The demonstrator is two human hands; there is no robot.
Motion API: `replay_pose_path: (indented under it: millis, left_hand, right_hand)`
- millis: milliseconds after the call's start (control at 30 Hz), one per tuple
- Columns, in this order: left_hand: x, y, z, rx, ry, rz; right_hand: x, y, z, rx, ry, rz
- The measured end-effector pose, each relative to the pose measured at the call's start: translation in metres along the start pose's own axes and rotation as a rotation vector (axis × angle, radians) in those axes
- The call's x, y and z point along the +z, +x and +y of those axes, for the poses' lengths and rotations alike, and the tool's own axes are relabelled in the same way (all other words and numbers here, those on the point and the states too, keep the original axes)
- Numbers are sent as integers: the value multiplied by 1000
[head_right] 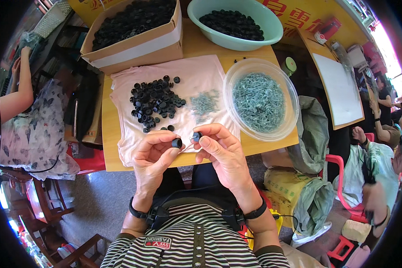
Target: The person assembles components by hand by picking up a black plastic cap and a metal screw, then inserting the screw into the cap. This process is repeated multiple times, with the assembled parts being placed onto a pink cloth.
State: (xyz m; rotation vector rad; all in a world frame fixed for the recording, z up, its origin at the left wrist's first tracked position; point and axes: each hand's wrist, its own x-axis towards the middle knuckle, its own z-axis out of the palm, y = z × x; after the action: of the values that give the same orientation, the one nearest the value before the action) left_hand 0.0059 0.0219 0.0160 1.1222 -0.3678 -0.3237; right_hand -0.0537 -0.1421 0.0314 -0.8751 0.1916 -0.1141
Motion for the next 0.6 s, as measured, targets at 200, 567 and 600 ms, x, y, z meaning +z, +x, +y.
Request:
replay_pose_path:
  millis: [200,567,600]
  left_hand:
    - [2,4,-3,-24,-37,-4]
    - [1,7,-5,-33,-78,-37]
    - [2,6,-5,-39,-78,-37]
  right_hand:
    - [-4,2,-4,104,159,-19]
    - [-4,4,-8,60,96,10]
    - [-3,3,-9,63,98,15]
